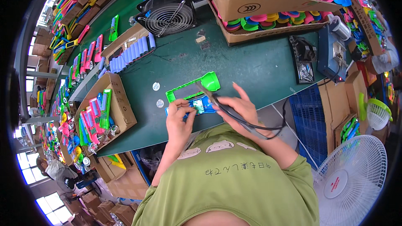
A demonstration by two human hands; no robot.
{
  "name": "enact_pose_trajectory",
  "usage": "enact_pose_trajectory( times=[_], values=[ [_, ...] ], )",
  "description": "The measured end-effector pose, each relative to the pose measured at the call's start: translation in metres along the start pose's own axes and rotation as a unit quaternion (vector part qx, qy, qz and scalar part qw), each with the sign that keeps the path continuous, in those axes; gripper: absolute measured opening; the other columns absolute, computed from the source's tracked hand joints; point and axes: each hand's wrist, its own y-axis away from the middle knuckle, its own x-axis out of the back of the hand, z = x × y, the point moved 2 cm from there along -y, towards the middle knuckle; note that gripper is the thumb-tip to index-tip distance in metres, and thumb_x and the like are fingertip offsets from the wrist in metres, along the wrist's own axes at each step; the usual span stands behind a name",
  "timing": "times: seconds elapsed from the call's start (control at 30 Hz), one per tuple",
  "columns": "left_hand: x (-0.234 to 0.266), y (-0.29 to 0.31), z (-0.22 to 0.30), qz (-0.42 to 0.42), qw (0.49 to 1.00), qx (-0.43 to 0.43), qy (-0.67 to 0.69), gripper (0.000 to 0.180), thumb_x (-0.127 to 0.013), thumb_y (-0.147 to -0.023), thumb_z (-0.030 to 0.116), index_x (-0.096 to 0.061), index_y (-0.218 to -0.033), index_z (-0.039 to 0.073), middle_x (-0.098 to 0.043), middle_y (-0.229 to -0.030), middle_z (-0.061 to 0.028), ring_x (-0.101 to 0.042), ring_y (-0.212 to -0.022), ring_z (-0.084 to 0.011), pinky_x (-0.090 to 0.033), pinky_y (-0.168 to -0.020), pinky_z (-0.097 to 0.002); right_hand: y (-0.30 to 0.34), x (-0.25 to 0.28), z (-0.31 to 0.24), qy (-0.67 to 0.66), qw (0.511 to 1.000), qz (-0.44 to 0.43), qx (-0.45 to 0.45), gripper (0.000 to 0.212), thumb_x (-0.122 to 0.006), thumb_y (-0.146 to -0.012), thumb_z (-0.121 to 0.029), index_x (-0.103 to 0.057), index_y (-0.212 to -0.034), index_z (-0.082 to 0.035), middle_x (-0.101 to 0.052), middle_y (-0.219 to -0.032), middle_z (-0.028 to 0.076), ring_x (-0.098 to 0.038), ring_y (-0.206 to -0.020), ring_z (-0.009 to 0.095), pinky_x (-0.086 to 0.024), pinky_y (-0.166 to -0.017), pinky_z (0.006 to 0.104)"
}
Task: The person puts flashlight parts into a cardboard box by hand, solders internal wiring and components into flashlight casings using a soldering iron, and places the assembled flashlights onto the conveyor belt.
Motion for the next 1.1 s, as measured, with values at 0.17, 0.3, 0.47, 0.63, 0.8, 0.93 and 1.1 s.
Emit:
enact_pose_trajectory(
  times=[0.17,0.3,0.47,0.63,0.8,0.93,1.1],
  values=[
    [0.003,-0.001,-0.001,-0.01,1.0,0.001,0.015,0.012,-0.066,-0.063,-0.005,-0.06,-0.071,0.0,-0.053,-0.093,-0.0112,-0.058,-0.082,-0.0223,-0.048,-0.071,-0.0299,0.027,0.004,-0.009,0.029,0.999,0.019,-0.002,0.019,-0.067,-0.07,-0.007,-0.057,-0.085,-0.001,-0.062,-0.065,0.007,-0.058,-0.055,0.017,-0.031,-0.097,0.0513],
    [-0.001,-0.001,-0.001,0.001,1.0,0.01,0.004,0.011,-0.066,-0.061,-0.005,-0.06,-0.069,0.0,-0.053,-0.093,-0.0112,-0.058,-0.081,-0.0215,-0.048,-0.069,-0.0297,0.044,-0.016,0.006,-0.162,0.967,0.162,-0.11,0.013,-0.054,-0.078,0.0,-0.05,-0.09,0.0,-0.059,-0.064,0.005,-0.062,-0.065,0.013,-0.025,-0.103,0.0483],
    [-0.003,-0.001,0.0,0.02,1.0,0.018,0.002,0.011,-0.066,-0.061,-0.005,-0.059,-0.067,0.0,-0.054,-0.092,-0.0112,-0.058,-0.079,-0.0208,-0.048,-0.068,-0.0296,0.042,-0.021,0.012,-0.225,0.935,0.209,-0.178,0.015,-0.057,-0.077,0.0,-0.051,-0.09,0.0,-0.059,-0.064,0.003,-0.06,-0.062,0.011,-0.025,-0.103,0.0448],
    [-0.005,0.0,0.001,0.031,0.999,0.028,0.012,0.012,-0.066,-0.06,-0.005,-0.058,-0.067,0.0,-0.054,-0.092,-0.0112,-0.058,-0.079,-0.0209,-0.048,-0.067,-0.0297,0.037,-0.021,0.005,-0.244,0.933,0.191,-0.181,0.018,-0.06,-0.076,-0.001,-0.051,-0.091,0.0,-0.06,-0.065,0.002,-0.059,-0.061,0.008,-0.024,-0.103,0.0436],
    [-0.006,0.001,-0.001,0.028,0.999,0.018,-0.004,0.012,-0.065,-0.06,-0.006,-0.057,-0.067,0.0,-0.054,-0.092,-0.0115,-0.058,-0.078,-0.0215,-0.047,-0.066,-0.03,0.035,-0.023,0.004,-0.245,0.93,0.184,-0.205,0.012,-0.056,-0.078,0.0,-0.049,-0.087,-0.001,-0.059,-0.062,0.003,-0.059,-0.058,0.01,-0.022,-0.104,0.0465],
    [-0.007,0.001,0.0,0.032,0.999,0.011,-0.005,0.012,-0.065,-0.06,-0.006,-0.057,-0.067,0.0,-0.054,-0.092,-0.012,-0.058,-0.078,-0.0221,-0.047,-0.066,-0.0304,0.036,-0.024,0.003,-0.272,0.915,0.202,-0.218,0.011,-0.057,-0.078,-0.001,-0.05,-0.087,-0.001,-0.059,-0.062,0.003,-0.059,-0.058,0.01,-0.022,-0.104,0.0466],
    [-0.007,-0.001,0.0,0.026,1.0,0.005,-0.016,0.012,-0.064,-0.061,-0.006,-0.056,-0.068,0.0,-0.053,-0.092,-0.0124,-0.058,-0.078,-0.0231,-0.047,-0.066,-0.031,0.036,-0.014,0.004,-0.233,0.935,0.207,-0.168,0.014,-0.059,-0.077,-0.001,-0.056,-0.09,0.002,-0.062,-0.063,0.004,-0.061,-0.062,0.01,-0.024,-0.104,0.0429]
  ],
)
